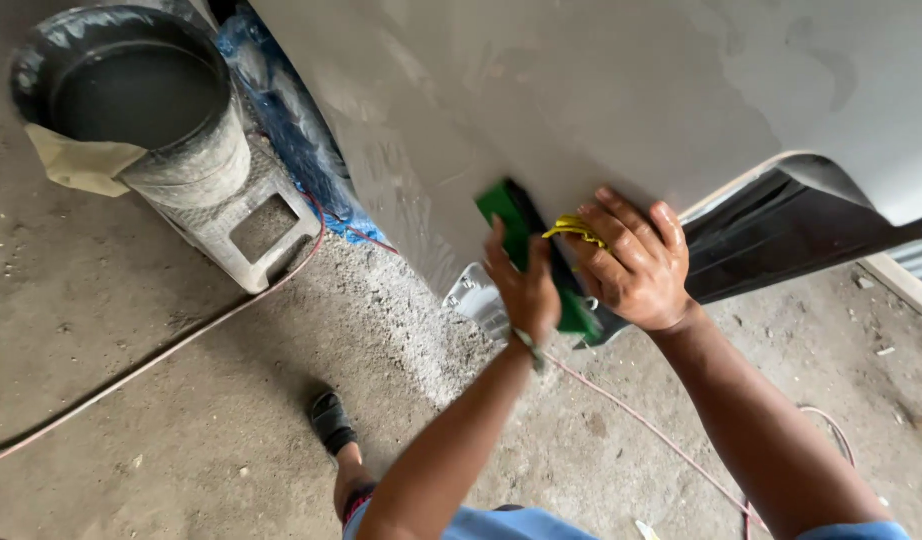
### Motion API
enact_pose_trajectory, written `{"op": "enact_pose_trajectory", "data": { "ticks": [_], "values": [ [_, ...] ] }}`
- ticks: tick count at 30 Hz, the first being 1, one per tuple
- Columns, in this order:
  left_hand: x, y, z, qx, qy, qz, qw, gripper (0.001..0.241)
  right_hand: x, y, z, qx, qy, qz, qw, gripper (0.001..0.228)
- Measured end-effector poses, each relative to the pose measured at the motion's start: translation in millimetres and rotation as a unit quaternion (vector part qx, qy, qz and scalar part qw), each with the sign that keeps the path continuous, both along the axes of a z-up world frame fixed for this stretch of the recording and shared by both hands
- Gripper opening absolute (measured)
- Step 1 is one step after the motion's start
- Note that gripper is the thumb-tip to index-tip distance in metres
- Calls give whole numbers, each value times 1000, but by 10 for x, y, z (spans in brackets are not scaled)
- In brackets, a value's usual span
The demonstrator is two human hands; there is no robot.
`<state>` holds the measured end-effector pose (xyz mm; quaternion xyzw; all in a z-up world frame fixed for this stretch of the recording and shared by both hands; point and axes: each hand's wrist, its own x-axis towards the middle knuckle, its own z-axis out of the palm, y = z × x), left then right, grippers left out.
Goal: The person sands a large gray car panel using a green sanding block and a yellow cloth. They repeatedly dip the tools into a bucket of water and wipe the surface to smooth it.
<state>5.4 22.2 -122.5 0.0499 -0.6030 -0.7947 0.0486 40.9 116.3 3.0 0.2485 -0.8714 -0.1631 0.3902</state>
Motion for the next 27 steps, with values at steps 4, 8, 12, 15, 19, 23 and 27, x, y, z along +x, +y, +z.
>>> {"op": "enact_pose_trajectory", "data": {
  "ticks": [4, 8, 12, 15, 19, 23, 27],
  "values": [
    [73, 15, -172, -45, 82, 59, 994, 65, 66, -56, 20, -16, -10, 9, 1000, 23],
    [139, 48, -193, -41, 96, 28, 994, 70, -5, -76, 53, -35, -12, 26, 999, 27],
    [-501, -192, -23, -71, -1, 57, 996, 67, 70, -140, 85, -32, -21, 9, 999, 30],
    [-140, -14, -16, -37, 7, 51, 998, 71, 27, -172, 45, -42, 0, 2, 999, 29],
    [-393, -57, 91, -3, 21, 34, 999, 73, -22, -201, 12, -57, 19, 4, 998, 23],
    [-795, -261, 381, 27, -45, 68, 996, 70, 27, -220, 33, -51, 16, -9, 999, 23],
    [-384, -69, 120, 22, 4, 16, 1000, 71, -26, -238, -8, -56, 36, -8, 998, 18]
  ]
}}
